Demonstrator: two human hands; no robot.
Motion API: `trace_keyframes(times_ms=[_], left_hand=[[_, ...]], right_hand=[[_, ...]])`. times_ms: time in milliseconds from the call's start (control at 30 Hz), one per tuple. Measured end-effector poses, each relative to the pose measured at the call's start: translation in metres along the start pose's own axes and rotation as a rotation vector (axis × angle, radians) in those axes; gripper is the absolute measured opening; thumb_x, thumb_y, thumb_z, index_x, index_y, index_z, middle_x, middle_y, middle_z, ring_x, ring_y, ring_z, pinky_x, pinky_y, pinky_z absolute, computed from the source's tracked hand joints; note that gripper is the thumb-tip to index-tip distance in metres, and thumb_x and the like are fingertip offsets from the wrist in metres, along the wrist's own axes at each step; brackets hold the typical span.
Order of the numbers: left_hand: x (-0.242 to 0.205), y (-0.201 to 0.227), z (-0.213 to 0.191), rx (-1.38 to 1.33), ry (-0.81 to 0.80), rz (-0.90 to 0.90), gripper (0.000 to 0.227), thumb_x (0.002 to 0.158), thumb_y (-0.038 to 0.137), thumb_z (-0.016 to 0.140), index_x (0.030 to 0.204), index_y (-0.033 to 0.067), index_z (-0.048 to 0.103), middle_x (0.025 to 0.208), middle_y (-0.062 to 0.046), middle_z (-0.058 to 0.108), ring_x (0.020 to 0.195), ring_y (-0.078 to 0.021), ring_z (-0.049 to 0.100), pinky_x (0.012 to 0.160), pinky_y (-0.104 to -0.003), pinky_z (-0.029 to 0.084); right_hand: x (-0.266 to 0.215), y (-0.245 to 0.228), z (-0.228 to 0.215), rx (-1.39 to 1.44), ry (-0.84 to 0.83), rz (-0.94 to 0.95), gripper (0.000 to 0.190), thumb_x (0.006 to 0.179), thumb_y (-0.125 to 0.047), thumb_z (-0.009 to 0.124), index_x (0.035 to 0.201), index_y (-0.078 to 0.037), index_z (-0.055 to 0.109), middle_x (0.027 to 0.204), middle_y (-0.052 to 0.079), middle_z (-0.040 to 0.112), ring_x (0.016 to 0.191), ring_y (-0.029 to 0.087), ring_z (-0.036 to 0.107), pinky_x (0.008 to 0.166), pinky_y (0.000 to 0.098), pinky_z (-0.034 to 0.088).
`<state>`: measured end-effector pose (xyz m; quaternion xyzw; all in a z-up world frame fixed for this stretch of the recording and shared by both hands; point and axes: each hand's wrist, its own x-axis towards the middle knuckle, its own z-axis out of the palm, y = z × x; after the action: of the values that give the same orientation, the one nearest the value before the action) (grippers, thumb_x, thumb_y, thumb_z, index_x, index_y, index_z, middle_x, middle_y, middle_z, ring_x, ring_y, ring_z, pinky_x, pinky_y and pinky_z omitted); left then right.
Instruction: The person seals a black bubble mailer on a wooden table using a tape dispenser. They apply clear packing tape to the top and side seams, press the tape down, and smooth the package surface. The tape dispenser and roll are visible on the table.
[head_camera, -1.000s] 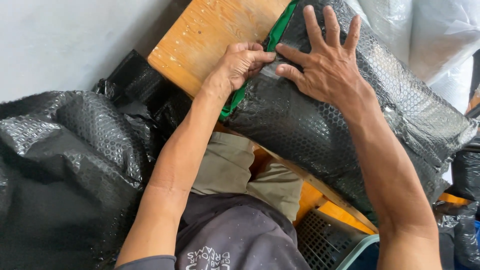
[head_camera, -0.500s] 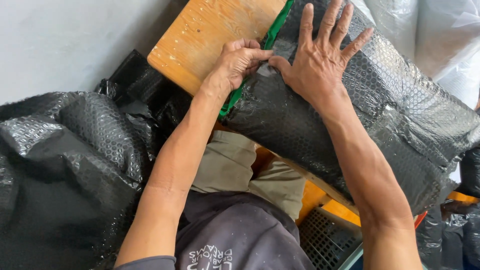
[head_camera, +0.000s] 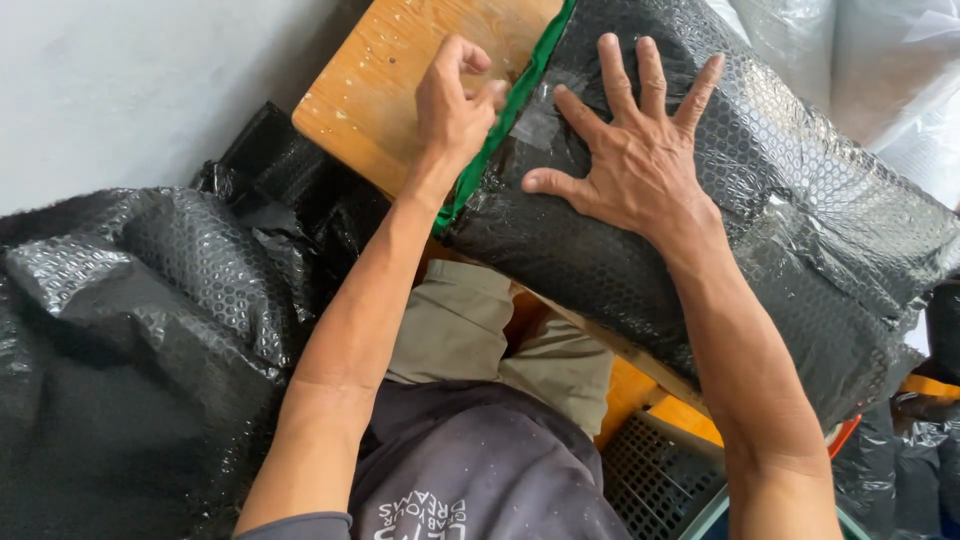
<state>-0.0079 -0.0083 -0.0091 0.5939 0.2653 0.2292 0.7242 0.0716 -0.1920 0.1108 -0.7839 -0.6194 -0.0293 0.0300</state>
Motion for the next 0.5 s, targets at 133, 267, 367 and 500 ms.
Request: trace_keyframes(times_ms=[133,267,367,500], left_hand=[[-0.022,0.021,0.011,0.496,-0.019,0.520,0.049,0.103,0.029,0.057,0.146,0.0057,0.048,0.145,-0.018,0.049,0.125,-0.0301,0.051,0.102,-0.042,0.048],[-0.055,0.035,0.025,0.699,-0.574,0.212,0.097,0.096,0.071,0.017,0.160,-0.0005,0.004,0.170,-0.020,0.008,0.158,-0.0376,0.006,0.126,-0.057,0.003],[-0.067,0.057,0.013,0.778,-0.639,0.108,0.108,0.083,0.078,0.005,0.160,0.0018,0.000,0.170,-0.017,0.001,0.159,-0.0299,0.000,0.125,-0.056,-0.006],[-0.082,0.053,-0.001,0.843,-0.649,0.100,0.097,0.091,0.073,0.009,0.161,0.0065,0.004,0.171,-0.011,0.005,0.158,-0.0304,0.000,0.123,-0.061,-0.002]], right_hand=[[0.005,-0.002,-0.001,0.065,-0.115,0.116,0.120,0.079,-0.100,0.032,0.163,-0.016,0.046,0.167,0.028,0.008,0.153,0.056,0.006,0.104,0.0849,-0.013],[0.002,-0.002,0.004,0.065,-0.112,0.146,0.101,0.085,-0.089,0.050,0.163,-0.023,0.047,0.167,0.023,0.004,0.154,0.053,0.004,0.107,0.0878,-0.012],[0.000,0.001,0.021,0.031,-0.019,0.094,0.099,0.086,-0.088,0.056,0.152,-0.015,0.061,0.168,0.027,0.012,0.153,0.054,0.007,0.103,0.0891,-0.009],[0.004,0.005,0.020,0.045,-0.098,0.135,0.105,0.084,-0.090,0.052,0.158,-0.016,0.056,0.169,0.026,0.004,0.154,0.050,0.000,0.106,0.0856,-0.014]])
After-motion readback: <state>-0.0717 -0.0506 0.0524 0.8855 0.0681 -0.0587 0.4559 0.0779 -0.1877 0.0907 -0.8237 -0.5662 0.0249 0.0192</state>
